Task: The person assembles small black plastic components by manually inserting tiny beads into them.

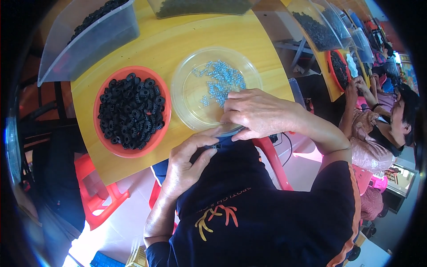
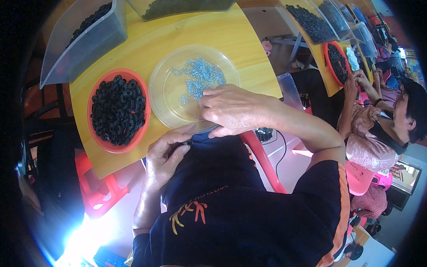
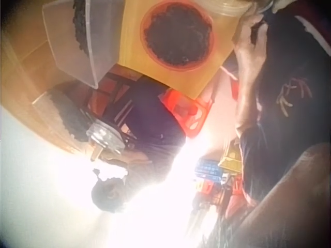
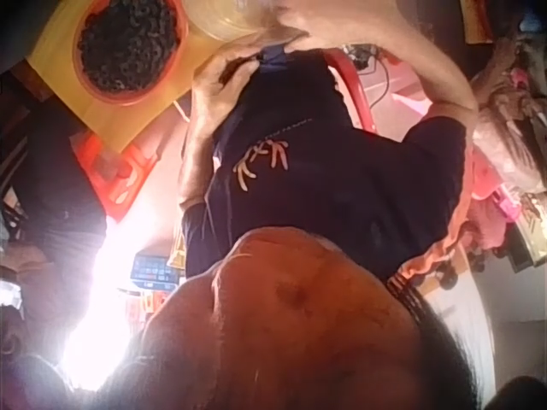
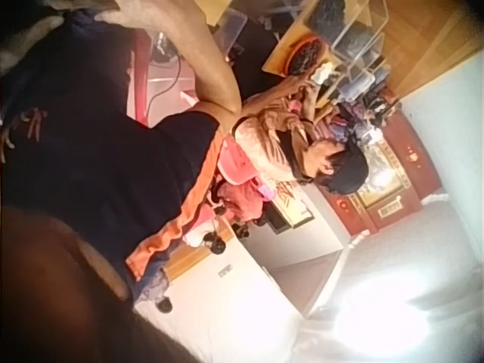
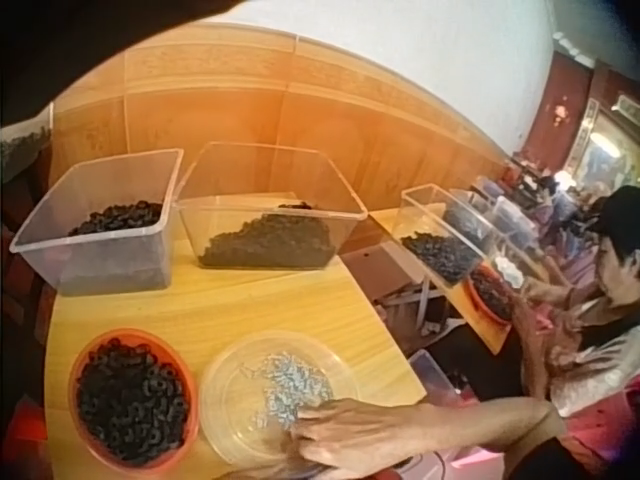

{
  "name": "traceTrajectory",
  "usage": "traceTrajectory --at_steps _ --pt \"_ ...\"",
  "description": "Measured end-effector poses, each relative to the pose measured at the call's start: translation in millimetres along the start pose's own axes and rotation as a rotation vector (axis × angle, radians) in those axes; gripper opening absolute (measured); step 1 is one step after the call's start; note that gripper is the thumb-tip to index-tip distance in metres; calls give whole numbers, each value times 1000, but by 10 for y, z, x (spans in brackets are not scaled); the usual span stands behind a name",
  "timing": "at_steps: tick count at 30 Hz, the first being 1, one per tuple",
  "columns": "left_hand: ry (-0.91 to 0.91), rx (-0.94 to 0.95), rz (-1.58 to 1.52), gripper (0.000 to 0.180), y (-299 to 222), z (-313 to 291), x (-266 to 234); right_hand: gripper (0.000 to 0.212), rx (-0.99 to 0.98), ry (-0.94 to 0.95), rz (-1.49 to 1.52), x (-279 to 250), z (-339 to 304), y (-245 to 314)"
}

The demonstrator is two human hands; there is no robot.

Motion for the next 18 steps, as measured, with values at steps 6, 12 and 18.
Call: traceTrajectory --at_steps 6,12,18 --pt "-81 -80 -118 24 20 137 103 36 90 37 -67 -54 -51 -106" --pt "-157 -21 -127 22 -11 315 95 38 60 -32 -115 -179 -133 -207" --pt "-201 -27 -161 23 -40 457 29 19 -3 -184 123 -291 -260 -392"
Point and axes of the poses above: each hand's wrist, its own z-axis towards the middle knuckle, its own x-axis out of the palm, y = z × x, the point moved 5 cm from there along z, towards the middle knuckle, and after that the axes turned 13 degrees about -x, right-handed, at the moved point
